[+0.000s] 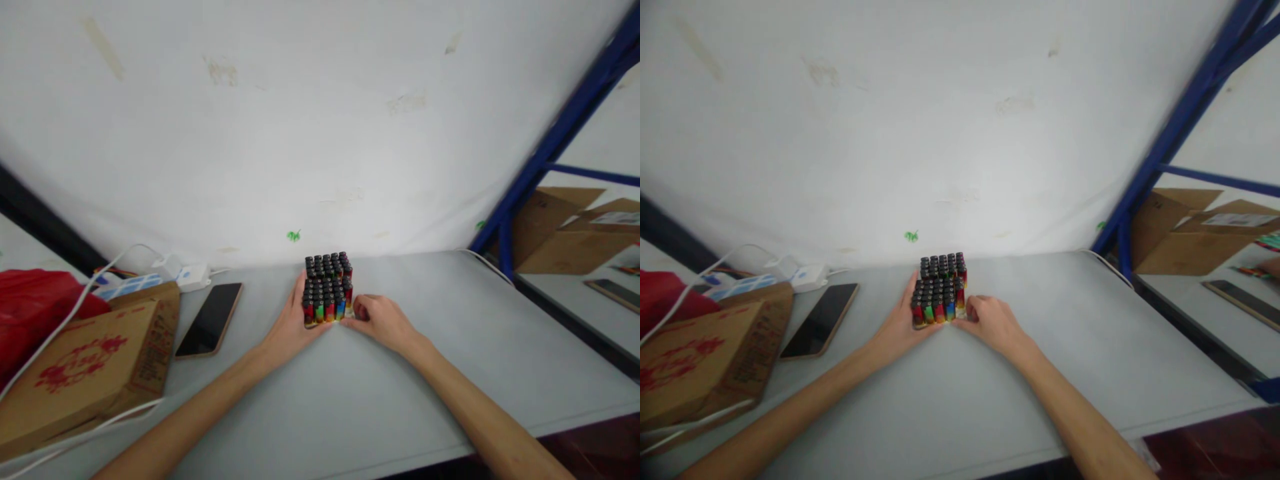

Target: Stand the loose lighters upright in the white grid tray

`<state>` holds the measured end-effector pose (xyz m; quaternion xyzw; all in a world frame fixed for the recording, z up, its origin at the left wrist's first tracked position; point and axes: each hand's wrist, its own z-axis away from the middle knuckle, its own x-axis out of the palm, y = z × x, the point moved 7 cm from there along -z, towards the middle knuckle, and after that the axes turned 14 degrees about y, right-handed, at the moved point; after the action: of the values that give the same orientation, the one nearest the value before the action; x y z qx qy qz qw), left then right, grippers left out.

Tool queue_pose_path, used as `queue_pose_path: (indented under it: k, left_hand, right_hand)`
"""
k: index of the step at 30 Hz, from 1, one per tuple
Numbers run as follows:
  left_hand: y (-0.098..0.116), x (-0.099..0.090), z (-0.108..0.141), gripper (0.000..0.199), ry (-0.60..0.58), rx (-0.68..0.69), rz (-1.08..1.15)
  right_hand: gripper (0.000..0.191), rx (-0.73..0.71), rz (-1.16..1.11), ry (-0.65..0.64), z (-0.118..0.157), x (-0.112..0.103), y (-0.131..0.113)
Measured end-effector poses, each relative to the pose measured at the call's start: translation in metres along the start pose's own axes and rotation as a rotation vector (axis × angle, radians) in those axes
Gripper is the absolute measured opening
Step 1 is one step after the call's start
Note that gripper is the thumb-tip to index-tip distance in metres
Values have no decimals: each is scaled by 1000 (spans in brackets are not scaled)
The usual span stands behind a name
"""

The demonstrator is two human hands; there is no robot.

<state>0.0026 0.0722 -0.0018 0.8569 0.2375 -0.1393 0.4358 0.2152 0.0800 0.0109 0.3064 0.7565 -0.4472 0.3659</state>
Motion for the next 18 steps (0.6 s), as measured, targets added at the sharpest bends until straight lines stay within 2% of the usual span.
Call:
queue_pose_path:
  k: [5, 12, 15, 18]
  left_hand:
    - [-2, 7, -5, 129, 20, -11, 53]
    - [-1, 20, -5, 133, -5, -28, -1]
    - [0, 20, -3, 132, -6, -34, -10]
    - [4, 14, 1, 135, 1, -6, 44]
  right_hand:
    - [33, -7, -59, 22, -2, 1, 7]
    - [25, -2, -153, 67, -5, -4, 14]
    - [32, -8, -215, 92, -5, -8, 14]
    - [51, 143, -419, 189, -5, -11, 24]
